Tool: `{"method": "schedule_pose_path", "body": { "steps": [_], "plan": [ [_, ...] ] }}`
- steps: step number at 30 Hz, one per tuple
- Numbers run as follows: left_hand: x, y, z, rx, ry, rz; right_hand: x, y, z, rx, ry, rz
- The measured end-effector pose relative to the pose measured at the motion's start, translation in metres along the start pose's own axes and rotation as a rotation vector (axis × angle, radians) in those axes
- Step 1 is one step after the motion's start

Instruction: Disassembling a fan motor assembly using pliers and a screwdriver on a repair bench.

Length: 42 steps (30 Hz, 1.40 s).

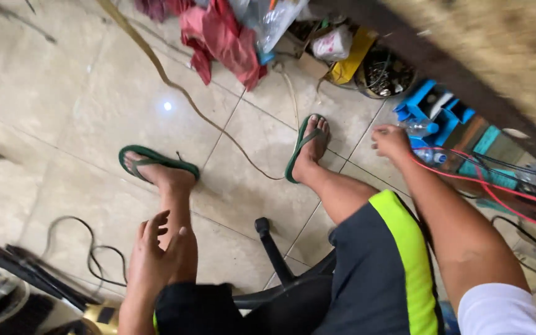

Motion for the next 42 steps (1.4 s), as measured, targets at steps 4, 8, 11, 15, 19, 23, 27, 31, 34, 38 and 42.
{"method": "schedule_pose_path", "body": {
  "steps": [4,8,11,15,19,23,27,31,34,38,42],
  "plan": [
    [-0.001,-0.006,0.041,0.007,0.012,0.171,0.055,0.0,-0.004,-0.333,0.076,-0.022],
    [0.003,-0.106,0.126,0.108,-0.213,-0.008,0.162,0.005,0.006,-0.954,0.246,-0.402],
    [0.006,-0.133,0.143,-0.019,-0.213,-0.094,0.196,-0.042,-0.006,-0.71,0.367,-0.688],
    [0.008,-0.162,0.145,-0.021,-0.183,-0.284,0.218,-0.081,-0.003,-0.764,0.484,-0.869],
    [0.015,-0.191,0.162,0.032,-0.165,-0.102,0.217,-0.075,-0.007,-0.627,0.486,-0.35],
    [0.019,-0.197,0.168,-0.006,-0.229,-0.125,0.221,-0.058,-0.031,-0.527,0.844,-0.037],
    [0.019,-0.193,0.162,-0.084,-0.173,-0.115,0.205,-0.069,-0.022,-0.416,0.819,-0.062],
    [0.015,-0.182,0.153,-0.038,-0.24,-0.196,0.236,-0.065,-0.011,-0.578,0.579,-0.252],
    [0.013,-0.18,0.149,-0.035,-0.287,-0.284,0.247,-0.059,-0.017,-0.68,0.58,-0.46],
    [0.015,-0.184,0.142,-0.05,-0.225,-0.18,0.256,-0.047,-0.029,-0.555,0.684,-0.588],
    [0.008,-0.143,0.118,0.051,-0.153,-0.255,0.267,-0.013,-0.034,0.27,0.654,-0.193]
  ]
}}
Point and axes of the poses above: each hand's wrist, its own x-axis towards the middle knuckle, its own z-axis out of the palm, y = z × x, the point moved 10 cm from there along x, towards the middle knuckle
